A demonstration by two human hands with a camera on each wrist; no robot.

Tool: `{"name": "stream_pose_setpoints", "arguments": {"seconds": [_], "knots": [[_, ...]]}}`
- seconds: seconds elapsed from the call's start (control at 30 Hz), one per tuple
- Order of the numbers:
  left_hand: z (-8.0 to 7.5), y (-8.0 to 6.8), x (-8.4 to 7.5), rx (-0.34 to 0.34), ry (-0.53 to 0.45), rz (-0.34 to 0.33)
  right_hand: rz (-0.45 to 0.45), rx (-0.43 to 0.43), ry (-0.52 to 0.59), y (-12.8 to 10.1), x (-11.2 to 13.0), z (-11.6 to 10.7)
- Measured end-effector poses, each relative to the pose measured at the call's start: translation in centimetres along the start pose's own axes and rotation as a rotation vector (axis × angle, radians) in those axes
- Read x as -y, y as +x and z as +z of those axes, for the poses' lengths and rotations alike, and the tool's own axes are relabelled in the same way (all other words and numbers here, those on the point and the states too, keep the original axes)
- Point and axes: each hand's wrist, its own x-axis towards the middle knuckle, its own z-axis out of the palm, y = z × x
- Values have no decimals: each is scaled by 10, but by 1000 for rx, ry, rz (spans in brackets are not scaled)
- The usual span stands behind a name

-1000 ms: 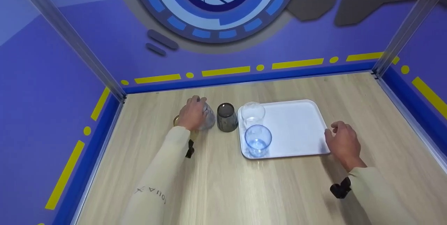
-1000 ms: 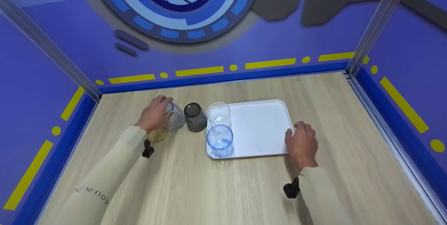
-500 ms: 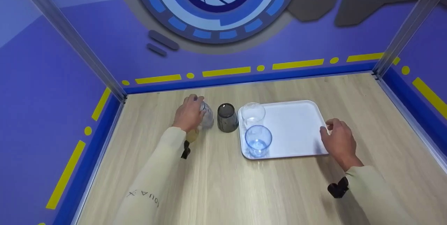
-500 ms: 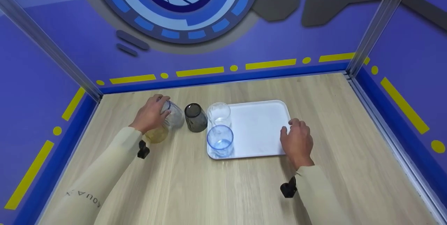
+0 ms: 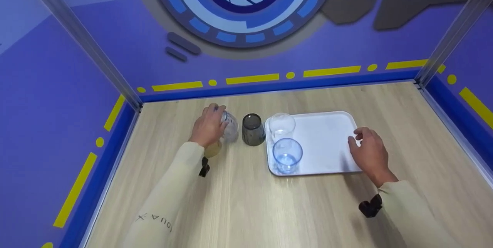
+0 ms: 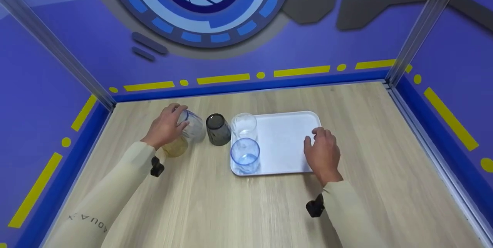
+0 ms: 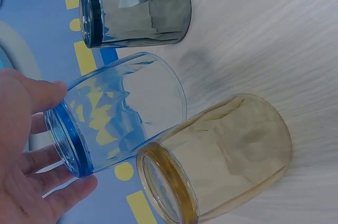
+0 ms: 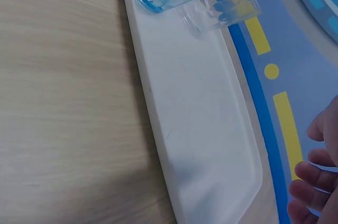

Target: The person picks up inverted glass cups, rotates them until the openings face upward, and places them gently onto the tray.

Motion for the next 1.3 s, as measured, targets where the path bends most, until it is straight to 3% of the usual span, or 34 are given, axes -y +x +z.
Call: {"name": "stream_pose_setpoints", "arguments": {"seconds": [0.23, 0.6, 1.3], "knots": [[-1, -5, 1, -30, -20, 10, -64, -51, 51, -2, 10, 5], [-5, -9, 1, -32, -38, -21, -129, -61, 99, -2, 29, 8], [-15, -17, 1, -36, -100, -4, -260, -10, 176, 2, 46, 11]]}}
